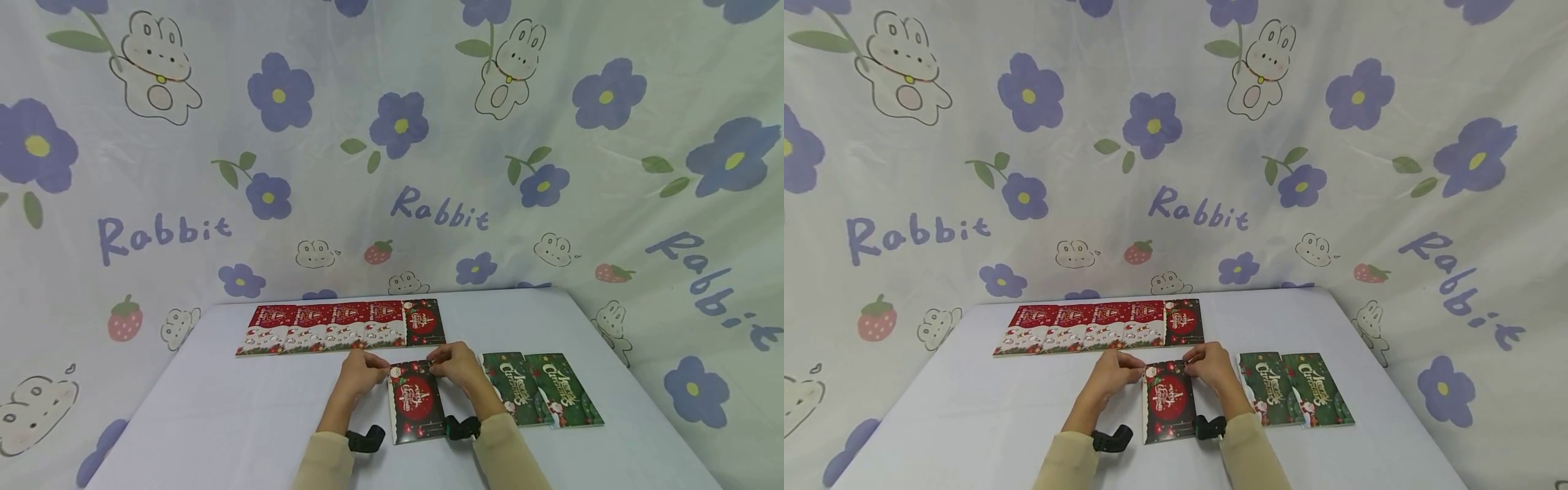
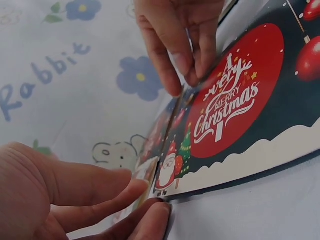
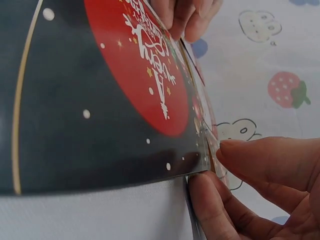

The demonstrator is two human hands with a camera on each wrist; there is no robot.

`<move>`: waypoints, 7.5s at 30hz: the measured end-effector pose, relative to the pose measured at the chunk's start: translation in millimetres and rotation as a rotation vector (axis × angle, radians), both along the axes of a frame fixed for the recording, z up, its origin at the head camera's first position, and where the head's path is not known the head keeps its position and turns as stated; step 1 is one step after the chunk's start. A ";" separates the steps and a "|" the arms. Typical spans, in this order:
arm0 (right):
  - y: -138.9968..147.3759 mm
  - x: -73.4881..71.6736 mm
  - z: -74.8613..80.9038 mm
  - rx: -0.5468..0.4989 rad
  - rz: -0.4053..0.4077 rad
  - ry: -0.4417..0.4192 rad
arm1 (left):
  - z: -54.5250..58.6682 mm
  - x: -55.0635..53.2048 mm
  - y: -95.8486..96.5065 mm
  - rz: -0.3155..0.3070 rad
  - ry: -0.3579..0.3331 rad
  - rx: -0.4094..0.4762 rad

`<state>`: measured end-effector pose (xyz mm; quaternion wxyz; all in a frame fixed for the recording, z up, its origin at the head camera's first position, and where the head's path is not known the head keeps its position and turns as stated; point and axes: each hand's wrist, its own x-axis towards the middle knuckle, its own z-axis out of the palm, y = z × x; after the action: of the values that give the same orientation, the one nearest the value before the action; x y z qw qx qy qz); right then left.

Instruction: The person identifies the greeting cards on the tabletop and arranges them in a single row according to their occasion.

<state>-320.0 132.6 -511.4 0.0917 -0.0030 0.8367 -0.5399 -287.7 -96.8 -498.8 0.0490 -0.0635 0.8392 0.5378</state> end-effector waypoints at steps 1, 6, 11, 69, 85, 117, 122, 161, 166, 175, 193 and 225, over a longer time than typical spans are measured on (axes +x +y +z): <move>-0.3 0.3 0.1 -0.004 0.001 0.000 | -0.4 0.0 0.2 -0.001 0.000 0.001; -1.6 1.0 0.1 -0.022 0.011 0.011 | -2.7 -0.4 0.7 -0.004 0.015 0.004; -2.8 1.3 -1.7 -0.041 0.019 0.016 | -4.5 -0.2 1.4 0.002 0.019 0.002; -3.5 -1.3 -2.5 -0.347 0.146 -0.007 | -2.7 -4.3 -5.5 0.180 0.104 0.168; -1.5 -0.5 2.1 -0.391 0.012 0.036 | 1.3 -1.9 -5.9 0.079 0.104 0.166; 7.1 -8.4 -0.7 -0.442 -0.214 0.107 | 2.3 -0.9 -5.2 -0.132 0.041 0.207; 6.9 -7.8 -0.2 -0.435 -0.187 0.103 | 2.3 -1.6 -6.3 -0.098 0.065 0.203; -1.3 -4.3 2.8 -0.343 -0.008 0.048 | -0.8 -6.1 -8.9 0.106 0.103 0.214; -2.4 -3.3 2.2 -0.336 -0.027 0.050 | -0.9 -6.2 -8.0 0.096 0.114 0.221; -2.9 -5.0 -0.3 -0.345 -0.043 0.053 | -2.5 -6.1 -5.6 0.110 0.143 0.249; -4.6 -7.6 -1.2 -0.348 -0.088 0.063 | -4.1 -5.4 3.1 0.149 0.171 0.241; 22.0 -27.7 13.6 -0.239 -0.233 0.160 | -8.2 -28.6 56.3 0.270 0.319 0.293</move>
<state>-347.7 154.7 -497.8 -0.0394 0.0399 0.7661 -0.6403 -316.2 -40.5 -507.1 -0.1474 -0.0816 0.7334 0.6586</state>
